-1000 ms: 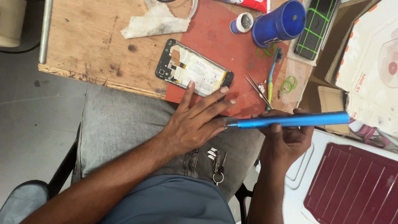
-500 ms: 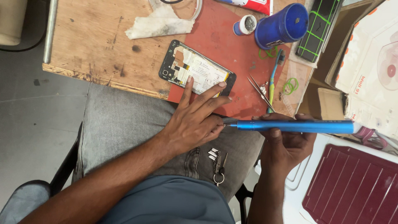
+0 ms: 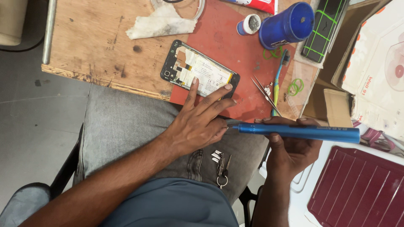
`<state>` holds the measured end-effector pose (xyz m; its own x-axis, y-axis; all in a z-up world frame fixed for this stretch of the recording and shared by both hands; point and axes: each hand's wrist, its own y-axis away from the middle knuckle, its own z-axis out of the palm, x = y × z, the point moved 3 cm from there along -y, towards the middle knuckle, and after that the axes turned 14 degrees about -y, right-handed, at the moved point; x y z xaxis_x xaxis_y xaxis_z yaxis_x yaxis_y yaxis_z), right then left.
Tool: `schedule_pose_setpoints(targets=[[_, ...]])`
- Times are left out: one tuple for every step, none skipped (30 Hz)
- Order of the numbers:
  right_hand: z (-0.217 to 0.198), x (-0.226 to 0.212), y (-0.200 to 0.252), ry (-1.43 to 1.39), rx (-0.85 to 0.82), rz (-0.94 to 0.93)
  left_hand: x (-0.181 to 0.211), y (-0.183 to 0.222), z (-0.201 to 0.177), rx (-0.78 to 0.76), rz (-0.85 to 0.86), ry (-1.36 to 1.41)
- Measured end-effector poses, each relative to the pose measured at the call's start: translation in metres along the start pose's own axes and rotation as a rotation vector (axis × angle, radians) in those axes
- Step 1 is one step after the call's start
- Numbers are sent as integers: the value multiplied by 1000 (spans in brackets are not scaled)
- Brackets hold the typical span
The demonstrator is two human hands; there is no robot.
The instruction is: The person works on the internal components of a disassembled mobile phone by hand and using a tool. They use a blue cylindrical tool to press and manipulate parts inside the phone's chassis, focusing on the area near the battery.
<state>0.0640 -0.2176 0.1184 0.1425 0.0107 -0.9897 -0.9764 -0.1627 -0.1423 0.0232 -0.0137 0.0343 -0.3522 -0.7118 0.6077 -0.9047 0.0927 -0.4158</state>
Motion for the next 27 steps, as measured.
schedule_pose_setpoints(targets=[[0, 0, 0, 8, -8, -1, 0, 0, 1, -2, 4, -3], [0, -1, 0, 17, -15, -4, 0, 0, 1, -3, 10, -5], [0, -1, 0, 18, -25, -3, 0, -1, 1, -3, 3, -1], [0, -1, 0, 18, -31, -4, 0, 0, 2, -1, -4, 1], [1, -1, 0, 18, -37, -6, 0, 0, 2, 1, -12, 3], [1, -2, 0, 19, -38, -7, 0, 0, 2, 1, -8, 9], [2, -2, -1, 18, -42, -7, 1, 0, 2, 1, -5, 16], [2, -2, 0, 18, -46, -7, 1, 0, 2, 0, -2, 22], [2, -2, 0, 16, -52, -4, 1, 0, 2, 0, 0, 19], [2, -3, -1, 9, -58, -1, 1, 0, 1, 0, 2, 15], [3, -3, -1, 3, -64, 3, 1, 0, 1, 1, 5, 12], [3, -3, -1, -9, -70, 8, 1, 0, 1, 1, 2, 11], [4, -3, -1, -13, -77, 12, 1, 0, 0, 0, 0, 11], [4, -3, -1, -17, -84, 16, 1, 0, 0, 0, -1, 11], [5, -4, -1, -14, -92, 18, 1, -1, -1, -5, -4, 8], [5, -5, -2, -12, -90, 20, 1, -1, -2, -10, -6, 6], [6, -5, -3, -11, -87, 22, 1, -2, -2, -15, -8, 4], [6, -6, -5, -11, -74, 25, 1, -2, -3, -30, -10, 0], [6, -7, -7, -1, -56, 13, 1, -2, -3, -46, -12, -4], [6, -8, -10, 8, -39, 1, 0, -2, -4, -61, -14, -8], [4, -10, -16, 26, -16, -27, -2, -3, -4, -68, -18, -37], [3, -11, -22, 45, 7, -55, -4, -4, -4, -75, -23, -66], [1, -13, -27, 49, 34, -72, -6, -6, -4, -81, -27, -95], [-4, -17, -34, 54, 61, -89, -7, -7, -3, -96, -7, -171], [-7, -19, -39, 47, 77, -102, -7, -8, -1, -111, 13, -246], [-11, -21, -44, 39, 93, -115, -8, -10, 0, -125, 34, -321], [-15, -23, -49, 20, 98, -124, -8, -10, 1, -127, 39, -361]])
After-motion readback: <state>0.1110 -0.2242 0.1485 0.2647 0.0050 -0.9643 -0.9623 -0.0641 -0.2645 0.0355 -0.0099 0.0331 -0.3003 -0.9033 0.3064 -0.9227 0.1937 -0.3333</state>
